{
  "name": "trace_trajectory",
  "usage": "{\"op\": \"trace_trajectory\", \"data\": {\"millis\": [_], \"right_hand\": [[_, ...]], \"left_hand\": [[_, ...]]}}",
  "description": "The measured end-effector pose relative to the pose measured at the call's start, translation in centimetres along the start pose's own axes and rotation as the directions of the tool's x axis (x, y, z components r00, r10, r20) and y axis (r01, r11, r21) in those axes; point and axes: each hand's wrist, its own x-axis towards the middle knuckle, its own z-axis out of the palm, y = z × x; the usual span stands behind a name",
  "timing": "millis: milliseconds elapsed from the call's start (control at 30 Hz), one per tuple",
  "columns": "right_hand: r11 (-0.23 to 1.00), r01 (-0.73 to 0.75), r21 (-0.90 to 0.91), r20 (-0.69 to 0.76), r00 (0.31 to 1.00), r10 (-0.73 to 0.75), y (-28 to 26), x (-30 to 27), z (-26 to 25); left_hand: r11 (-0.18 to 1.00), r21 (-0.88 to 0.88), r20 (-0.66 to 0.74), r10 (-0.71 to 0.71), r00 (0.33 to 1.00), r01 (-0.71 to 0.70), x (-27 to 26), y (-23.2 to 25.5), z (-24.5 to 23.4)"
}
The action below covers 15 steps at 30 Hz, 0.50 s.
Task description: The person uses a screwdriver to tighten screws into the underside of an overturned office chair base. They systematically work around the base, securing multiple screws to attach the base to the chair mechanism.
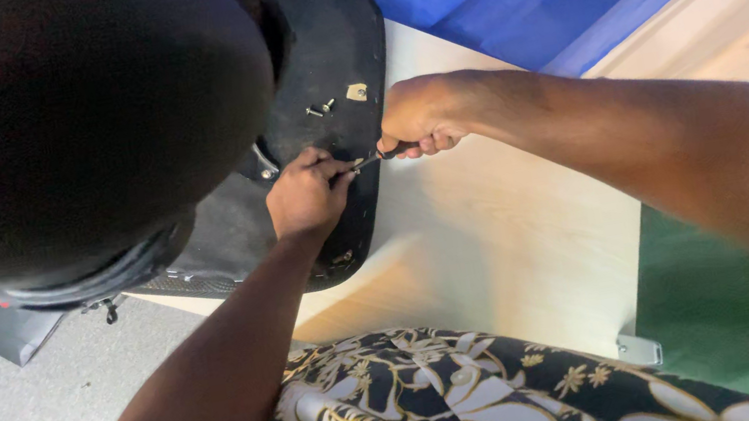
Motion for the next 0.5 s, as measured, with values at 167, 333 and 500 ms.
{"op": "trace_trajectory", "data": {"millis": [167,333,500], "right_hand": [[0.993,-0.061,0.097,0.090,0.995,0.052,0.6,1.5,-0.4],[0.972,-0.114,0.207,0.174,0.982,0.078,1.4,2.4,-0.1],[0.947,-0.115,0.300,0.145,0.987,0.074,1.7,1.5,0.9]], "left_hand": [[0.998,-0.017,-0.040,0.052,0.998,-0.052,-0.2,-0.2,0.3],[0.998,0.013,-0.052,0.070,0.996,-0.069,-0.2,-0.2,0.5],[1.000,0.023,-0.026,0.022,0.999,-0.021,-0.1,0.1,0.5]]}}
